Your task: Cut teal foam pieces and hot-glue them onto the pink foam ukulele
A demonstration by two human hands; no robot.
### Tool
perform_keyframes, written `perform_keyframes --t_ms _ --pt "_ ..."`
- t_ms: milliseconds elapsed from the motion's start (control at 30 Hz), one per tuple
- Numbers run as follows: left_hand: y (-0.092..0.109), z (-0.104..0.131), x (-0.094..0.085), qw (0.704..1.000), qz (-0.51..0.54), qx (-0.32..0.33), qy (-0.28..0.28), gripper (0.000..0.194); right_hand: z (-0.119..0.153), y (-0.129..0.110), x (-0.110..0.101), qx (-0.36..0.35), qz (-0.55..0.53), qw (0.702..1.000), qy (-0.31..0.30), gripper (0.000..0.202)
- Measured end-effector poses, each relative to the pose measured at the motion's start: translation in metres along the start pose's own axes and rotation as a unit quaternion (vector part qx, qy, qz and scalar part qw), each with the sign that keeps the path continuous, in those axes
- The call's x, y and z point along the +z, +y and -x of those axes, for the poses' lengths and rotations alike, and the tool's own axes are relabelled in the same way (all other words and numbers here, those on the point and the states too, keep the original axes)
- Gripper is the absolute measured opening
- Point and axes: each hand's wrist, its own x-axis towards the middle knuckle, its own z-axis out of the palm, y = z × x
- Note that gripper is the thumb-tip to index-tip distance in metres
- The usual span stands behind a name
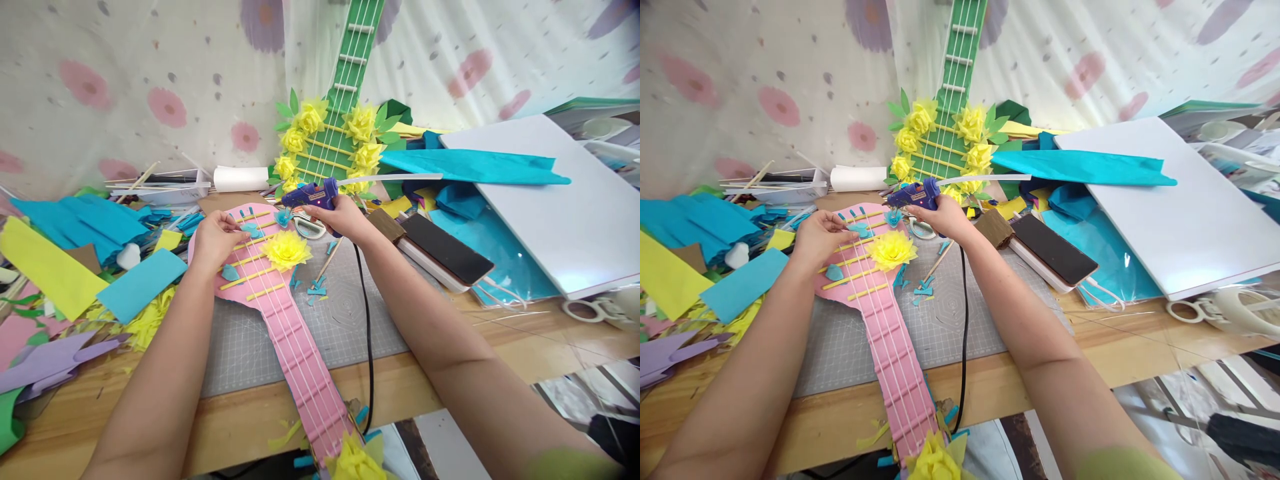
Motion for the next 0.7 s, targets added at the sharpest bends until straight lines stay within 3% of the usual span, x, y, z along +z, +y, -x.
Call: perform_keyframes --t_ms 267,700 --pt "0.003 0.000 -0.002 1.000 -0.007 -0.002 0.006 0.027 0.000 0.001 0.001 -0.004 -0.003 1.000 0.001 0.037" --pt "0.012 -0.001 -0.017 0.994 0.020 -0.032 0.099 0.030 0.000 0.000 0.001 -0.016 -0.022 1.000 -0.001 0.035"
